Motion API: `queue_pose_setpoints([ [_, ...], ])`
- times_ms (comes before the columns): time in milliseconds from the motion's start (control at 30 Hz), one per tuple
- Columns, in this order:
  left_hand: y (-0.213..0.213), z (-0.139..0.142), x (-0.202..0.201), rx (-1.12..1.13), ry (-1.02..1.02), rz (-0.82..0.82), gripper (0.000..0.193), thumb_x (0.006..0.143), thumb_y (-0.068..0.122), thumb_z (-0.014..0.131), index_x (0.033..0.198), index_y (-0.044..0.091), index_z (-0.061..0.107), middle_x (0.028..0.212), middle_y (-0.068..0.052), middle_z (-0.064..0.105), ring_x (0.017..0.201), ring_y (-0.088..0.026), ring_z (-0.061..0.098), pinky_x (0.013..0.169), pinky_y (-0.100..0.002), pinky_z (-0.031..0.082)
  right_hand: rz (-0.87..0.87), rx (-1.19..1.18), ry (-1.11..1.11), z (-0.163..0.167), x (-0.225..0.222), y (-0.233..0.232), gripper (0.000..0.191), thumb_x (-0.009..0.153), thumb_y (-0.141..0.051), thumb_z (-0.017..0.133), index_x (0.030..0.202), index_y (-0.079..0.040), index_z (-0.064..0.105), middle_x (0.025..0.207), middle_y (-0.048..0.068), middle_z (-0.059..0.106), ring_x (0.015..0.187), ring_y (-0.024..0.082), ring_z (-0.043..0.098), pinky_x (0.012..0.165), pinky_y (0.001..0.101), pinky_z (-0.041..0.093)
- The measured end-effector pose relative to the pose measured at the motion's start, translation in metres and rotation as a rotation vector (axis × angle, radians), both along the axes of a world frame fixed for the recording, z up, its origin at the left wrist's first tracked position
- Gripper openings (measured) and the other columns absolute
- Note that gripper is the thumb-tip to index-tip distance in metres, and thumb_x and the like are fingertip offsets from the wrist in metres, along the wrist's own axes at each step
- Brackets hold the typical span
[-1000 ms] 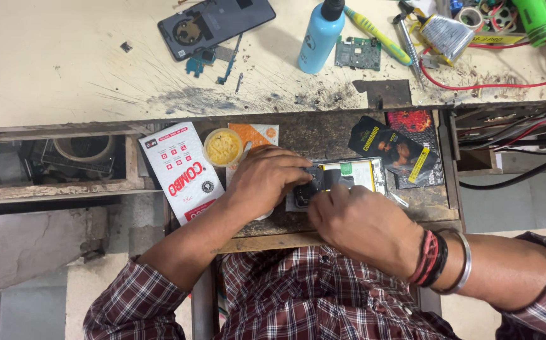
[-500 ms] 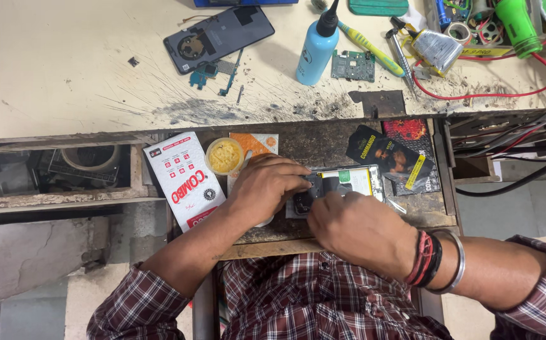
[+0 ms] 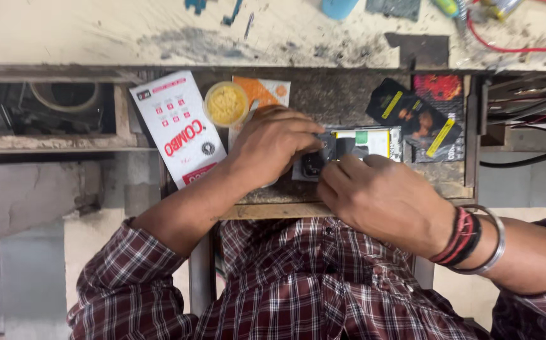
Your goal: The person repairs a disassembled smartphone at a workbench, using a pry tool to lift and adjust the battery and internal components inside the phone body. They press components into place, reposition the phone, and at the end hold the assembled phone with both hands while pressing its edges.
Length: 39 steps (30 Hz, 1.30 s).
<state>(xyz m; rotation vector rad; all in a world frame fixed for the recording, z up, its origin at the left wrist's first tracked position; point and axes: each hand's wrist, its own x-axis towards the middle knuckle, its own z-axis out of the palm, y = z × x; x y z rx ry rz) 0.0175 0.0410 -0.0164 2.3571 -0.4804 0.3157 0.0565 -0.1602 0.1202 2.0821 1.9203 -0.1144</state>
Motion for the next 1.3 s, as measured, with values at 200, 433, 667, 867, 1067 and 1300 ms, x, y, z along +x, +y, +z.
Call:
queue_pose_setpoints([
  [200, 0.0, 0.014, 0.0, 0.015, -0.007, 0.002, 0.018, 0.086, 0.008, 0.07, 0.098, 0.016, 0.081, 0.118, 0.002, 0.076, 0.111, -0.021, 0.069, 0.095, -0.037, 0.054, -0.074, -0.107, 0.005, 0.001, 0.004, -0.002, 0.012, 0.092, -0.021, 0.062, 0.096, -0.013, 0.07, 0.084, 0.001, 0.058, 0.076, 0.015, 0.061, 0.055, 0.0302, 0.054],
  [433, -0.001, 0.01, -0.001, -0.032, -0.039, 0.005, 0.02, 0.085, 0.007, 0.073, 0.1, 0.016, 0.081, 0.113, 0.002, 0.077, 0.107, -0.021, 0.071, 0.092, -0.036, 0.056, -0.094, 0.28, 0.137, 0.001, 0.009, -0.019, 0.028, 0.074, -0.013, 0.072, 0.101, -0.014, 0.079, 0.095, 0.001, 0.071, 0.082, 0.02, 0.065, 0.067, 0.0358, 0.055],
  [667, -0.006, 0.012, 0.003, -0.252, 0.014, 0.024, 0.011, 0.094, 0.018, 0.075, 0.105, 0.017, 0.079, 0.101, -0.001, 0.079, 0.087, -0.019, 0.075, 0.077, -0.034, 0.06, -0.515, 0.524, 0.347, -0.02, 0.006, -0.038, 0.023, 0.083, -0.008, 0.079, 0.106, -0.011, 0.076, 0.1, 0.006, 0.073, 0.089, 0.027, 0.069, 0.076, 0.0391, 0.055],
  [867, -0.004, 0.021, 0.0, -0.311, 0.152, 0.065, 0.015, 0.093, 0.021, 0.077, 0.108, 0.018, 0.079, 0.091, -0.003, 0.078, 0.071, -0.019, 0.075, 0.063, -0.035, 0.056, -0.728, 0.683, 0.428, -0.043, 0.003, -0.039, 0.018, 0.091, -0.009, 0.08, 0.108, -0.01, 0.076, 0.097, 0.008, 0.073, 0.079, 0.025, 0.07, 0.066, 0.0355, 0.053],
  [1067, -0.002, 0.022, 0.001, -0.316, 0.122, 0.06, 0.015, 0.092, 0.019, 0.076, 0.106, 0.018, 0.079, 0.089, -0.005, 0.077, 0.072, -0.022, 0.074, 0.064, -0.036, 0.056, -0.814, 0.789, 0.477, -0.055, 0.001, -0.034, 0.018, 0.09, -0.007, 0.081, 0.108, -0.008, 0.077, 0.094, 0.009, 0.072, 0.076, 0.023, 0.069, 0.064, 0.0336, 0.052],
  [1300, -0.003, 0.026, -0.002, -0.24, 0.031, 0.151, 0.013, 0.093, 0.018, 0.076, 0.106, 0.016, 0.078, 0.093, -0.006, 0.077, 0.079, -0.024, 0.074, 0.068, -0.037, 0.057, -0.794, 0.89, 0.464, -0.064, 0.003, -0.037, 0.017, 0.091, -0.005, 0.081, 0.107, -0.006, 0.076, 0.099, 0.01, 0.073, 0.082, 0.024, 0.07, 0.068, 0.0336, 0.053],
])
